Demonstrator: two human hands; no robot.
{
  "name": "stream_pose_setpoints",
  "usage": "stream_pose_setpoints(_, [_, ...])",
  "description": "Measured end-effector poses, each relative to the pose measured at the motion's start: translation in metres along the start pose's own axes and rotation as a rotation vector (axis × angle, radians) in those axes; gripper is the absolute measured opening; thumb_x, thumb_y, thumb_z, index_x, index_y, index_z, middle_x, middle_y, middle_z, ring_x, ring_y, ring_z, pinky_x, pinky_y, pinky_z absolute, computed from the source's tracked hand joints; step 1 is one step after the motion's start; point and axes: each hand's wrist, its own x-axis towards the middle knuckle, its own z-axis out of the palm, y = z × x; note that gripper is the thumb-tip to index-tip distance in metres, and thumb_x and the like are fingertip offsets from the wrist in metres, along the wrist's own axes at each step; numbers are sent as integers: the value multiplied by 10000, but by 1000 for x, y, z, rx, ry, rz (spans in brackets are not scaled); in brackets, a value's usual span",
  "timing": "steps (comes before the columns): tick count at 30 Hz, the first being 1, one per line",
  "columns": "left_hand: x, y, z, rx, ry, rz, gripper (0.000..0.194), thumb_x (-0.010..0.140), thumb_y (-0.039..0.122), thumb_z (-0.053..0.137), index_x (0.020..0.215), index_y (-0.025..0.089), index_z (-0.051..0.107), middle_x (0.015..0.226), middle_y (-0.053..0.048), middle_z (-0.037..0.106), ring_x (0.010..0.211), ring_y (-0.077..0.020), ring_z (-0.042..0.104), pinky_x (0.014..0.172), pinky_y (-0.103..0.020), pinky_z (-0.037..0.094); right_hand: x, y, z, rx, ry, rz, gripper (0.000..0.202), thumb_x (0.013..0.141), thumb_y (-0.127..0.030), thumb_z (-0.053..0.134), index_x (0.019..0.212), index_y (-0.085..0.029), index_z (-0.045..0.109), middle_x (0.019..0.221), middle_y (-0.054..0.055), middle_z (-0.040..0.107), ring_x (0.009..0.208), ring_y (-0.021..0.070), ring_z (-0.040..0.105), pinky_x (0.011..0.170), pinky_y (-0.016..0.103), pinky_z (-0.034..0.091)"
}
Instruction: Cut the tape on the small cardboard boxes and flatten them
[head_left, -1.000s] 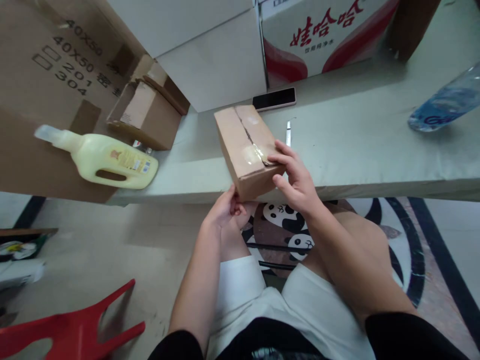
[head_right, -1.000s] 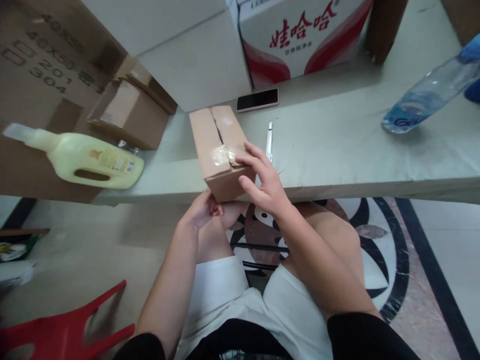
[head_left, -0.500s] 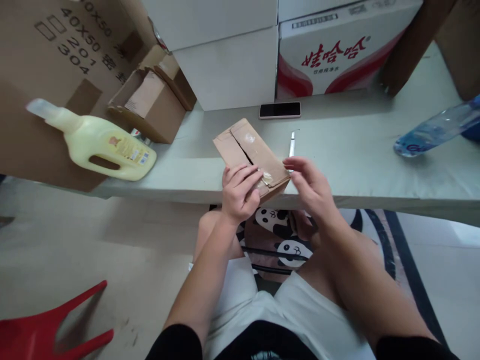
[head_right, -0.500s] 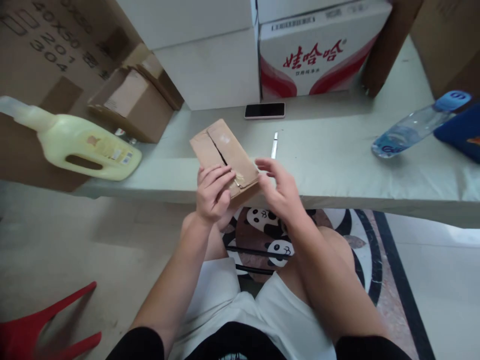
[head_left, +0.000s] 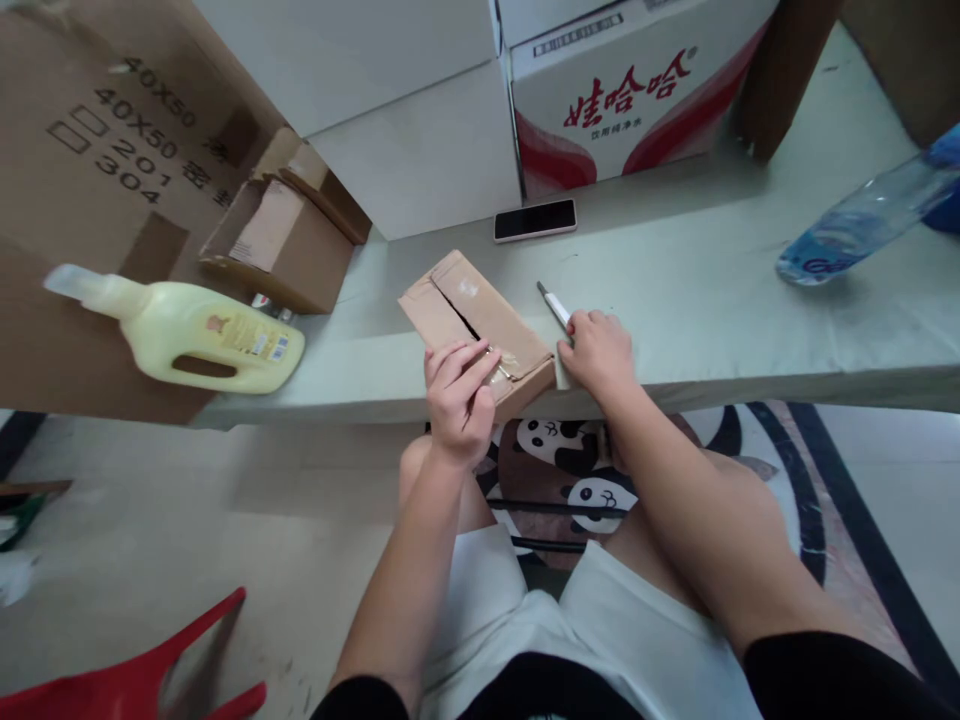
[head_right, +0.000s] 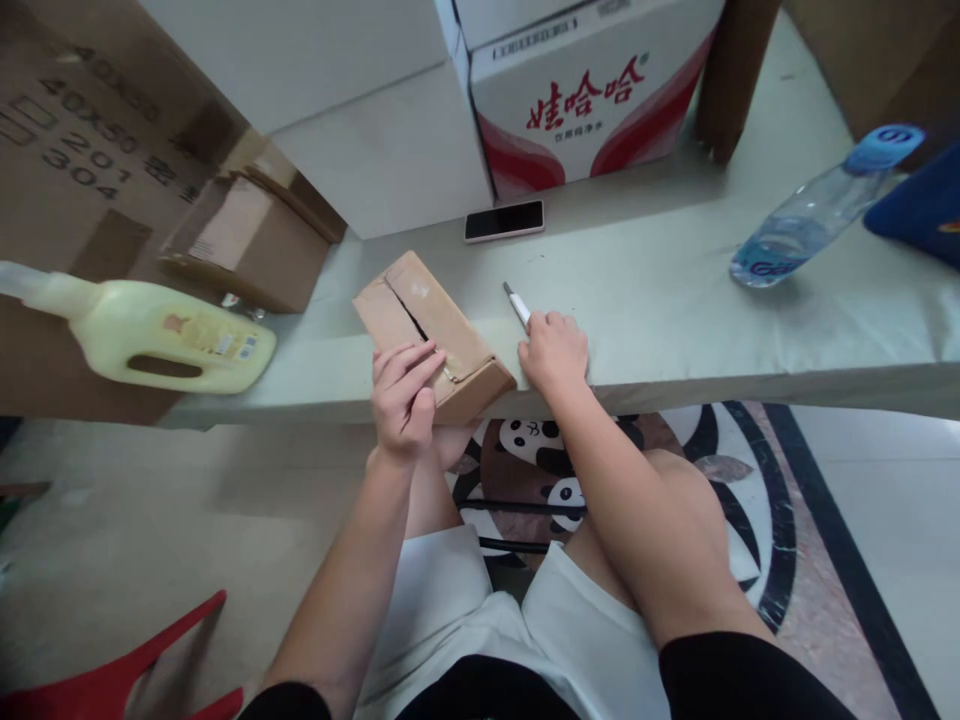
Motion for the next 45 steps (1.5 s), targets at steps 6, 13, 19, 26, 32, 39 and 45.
stream_pose_setpoints(6, [4,8,4,12,-8,-55,371,864,285,458,1088,239,749,1173,-62,733,1182,-271,585,1165,-500,298,-10,3,-27,419,73,39,258,883,-255,463,1097,-238,606,714,9,580,585,151,490,599,326,414])
stream_pose_setpoints(13, [4,7,11,-18,-11,-37,739,790,572,625,1412,209,457,1382,-166,548,1309,-332,502,1176,-541,294,-40,-29,-74,931,290,-277,401,763,-277,729,1144,-271,606,816,-20,583,696,132,554,643,293,495])
stream_pose_setpoints(19, [-3,2,4,-74,26,-130,919,751,616,700,1503,289,288,1541,-164,280,1480,-364,278,1199,-545,293,-53,-25,-82,951,231,-382,379,846,-429,704,1186,-290,611,860,9,614,707,158,586,634,329,522])
stream_pose_setpoints(26, [-10,-1,3,-291,-18,-272,978,729,658,723,1521,349,238,1595,-121,185,1534,-357,189,1256,-526,209,-62,-35,-78,974,302,-421,172,946,-357,594,882,-223,682,746,1,654,673,132,619,639,301,507])
stream_pose_setpoints(32, [-12,-5,6,-219,-19,-240,941,739,660,717,1504,312,294,1571,-142,279,1500,-353,276,1214,-520,299,-69,-49,-84,727,249,-546,141,901,-189,576,903,-189,716,779,15,726,685,128,670,677,280,537])
stream_pose_setpoints(39, [-14,-10,18,-52,65,-96,764,816,676,588,1385,183,462,1392,-184,501,1424,-371,361,1199,-586,258,-72,-50,-86,611,317,-630,135,900,-169,572,889,-177,707,794,26,740,686,120,674,654,248,529])
stream_pose_setpoints(45, [-14,-7,20,-45,71,-104,742,830,669,575,1367,166,481,1367,-191,518,1434,-371,348,1189,-576,274,-71,-51,-80,555,222,-619,166,910,-211,565,940,-163,721,839,44,736,743,141,682,667,258,519])
